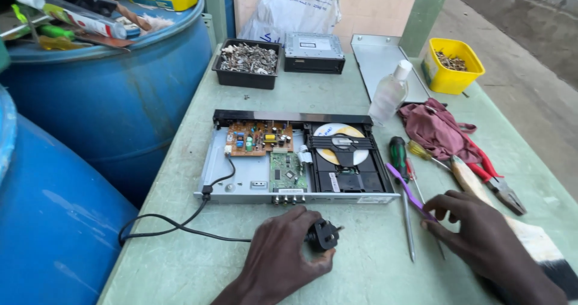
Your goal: Cleaning a power plug and the internal circuit board of a DVD player using a toothbrush and cleaning fluid.
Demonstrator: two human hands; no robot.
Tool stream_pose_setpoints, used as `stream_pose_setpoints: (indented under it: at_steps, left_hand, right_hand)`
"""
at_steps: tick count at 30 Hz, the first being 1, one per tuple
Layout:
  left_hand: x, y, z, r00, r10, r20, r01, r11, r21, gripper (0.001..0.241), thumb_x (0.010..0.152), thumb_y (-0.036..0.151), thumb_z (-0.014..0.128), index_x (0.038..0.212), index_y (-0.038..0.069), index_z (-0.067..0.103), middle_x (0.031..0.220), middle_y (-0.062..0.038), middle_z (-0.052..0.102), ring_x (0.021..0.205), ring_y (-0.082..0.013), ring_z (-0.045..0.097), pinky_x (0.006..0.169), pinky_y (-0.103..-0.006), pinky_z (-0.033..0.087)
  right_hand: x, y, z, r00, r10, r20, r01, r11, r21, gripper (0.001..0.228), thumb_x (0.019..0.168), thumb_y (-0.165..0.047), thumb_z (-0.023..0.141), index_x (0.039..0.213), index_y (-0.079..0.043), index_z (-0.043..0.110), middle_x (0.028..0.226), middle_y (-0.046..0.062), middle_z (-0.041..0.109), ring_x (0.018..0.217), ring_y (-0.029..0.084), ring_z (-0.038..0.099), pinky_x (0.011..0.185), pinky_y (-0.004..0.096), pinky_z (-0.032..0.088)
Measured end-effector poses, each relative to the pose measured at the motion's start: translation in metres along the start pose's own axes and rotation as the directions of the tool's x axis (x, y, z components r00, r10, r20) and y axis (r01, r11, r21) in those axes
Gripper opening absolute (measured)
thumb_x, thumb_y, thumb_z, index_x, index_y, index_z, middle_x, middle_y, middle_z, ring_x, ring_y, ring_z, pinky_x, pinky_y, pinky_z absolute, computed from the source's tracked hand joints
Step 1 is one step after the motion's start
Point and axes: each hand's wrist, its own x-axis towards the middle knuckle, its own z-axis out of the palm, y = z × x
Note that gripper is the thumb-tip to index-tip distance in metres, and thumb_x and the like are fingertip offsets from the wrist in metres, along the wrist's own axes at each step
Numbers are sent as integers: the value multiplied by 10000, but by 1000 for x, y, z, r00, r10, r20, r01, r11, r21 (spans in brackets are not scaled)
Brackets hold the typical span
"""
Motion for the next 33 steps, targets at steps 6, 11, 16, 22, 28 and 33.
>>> stream_pose_setpoints:
  at_steps: [6,11,16,22,28,33]
  left_hand:
    - [-1,-5,5,999,19,-51,-19,1000,-9,442,688,335,837,1045,116,695,964,-7,719,785,-221,694,658,-376,544]
    - [0,-4,8,997,19,-76,-20,1000,-18,406,677,315,825,1002,111,691,978,-20,732,795,-221,700,639,-376,552]
    - [-1,1,4,997,-58,-60,64,994,91,297,678,372,753,843,147,651,769,-1,689,635,-234,649,555,-419,505]
    - [1,4,-2,989,-146,15,143,982,127,326,667,348,781,763,135,555,676,-38,659,605,-260,627,563,-431,479]
    - [1,21,-12,968,-231,101,221,970,102,255,686,228,837,846,121,670,709,-10,713,623,-169,680,618,-362,578]
    - [5,14,-10,961,-271,58,258,952,164,352,627,288,892,771,128,614,688,-17,697,623,-202,666,609,-398,539]
  right_hand:
    - [-4,2,17,991,-23,-130,22,1000,-8,143,839,-295,691,979,-271,712,845,-71,719,795,139,679,710,311,516]
    - [-37,-13,8,927,44,-373,5,992,129,143,819,-165,663,932,-164,750,895,-7,762,721,176,705,732,324,498]
    - [-101,-45,41,904,270,-332,-109,895,433,171,899,-186,661,1018,-240,771,594,38,702,513,176,576,577,288,454]
    - [-132,-56,98,894,-98,-438,211,953,218,510,891,-175,508,1341,-368,650,596,-58,431,460,68,467,542,196,369]
    - [-126,-110,100,795,-214,-568,291,955,48,571,849,-93,592,1305,-437,617,622,-123,483,414,90,411,398,212,426]
    - [-138,-106,121,725,-278,-630,339,940,-24,533,845,-59,608,1306,-326,616,584,-71,387,420,107,344,393,250,333]
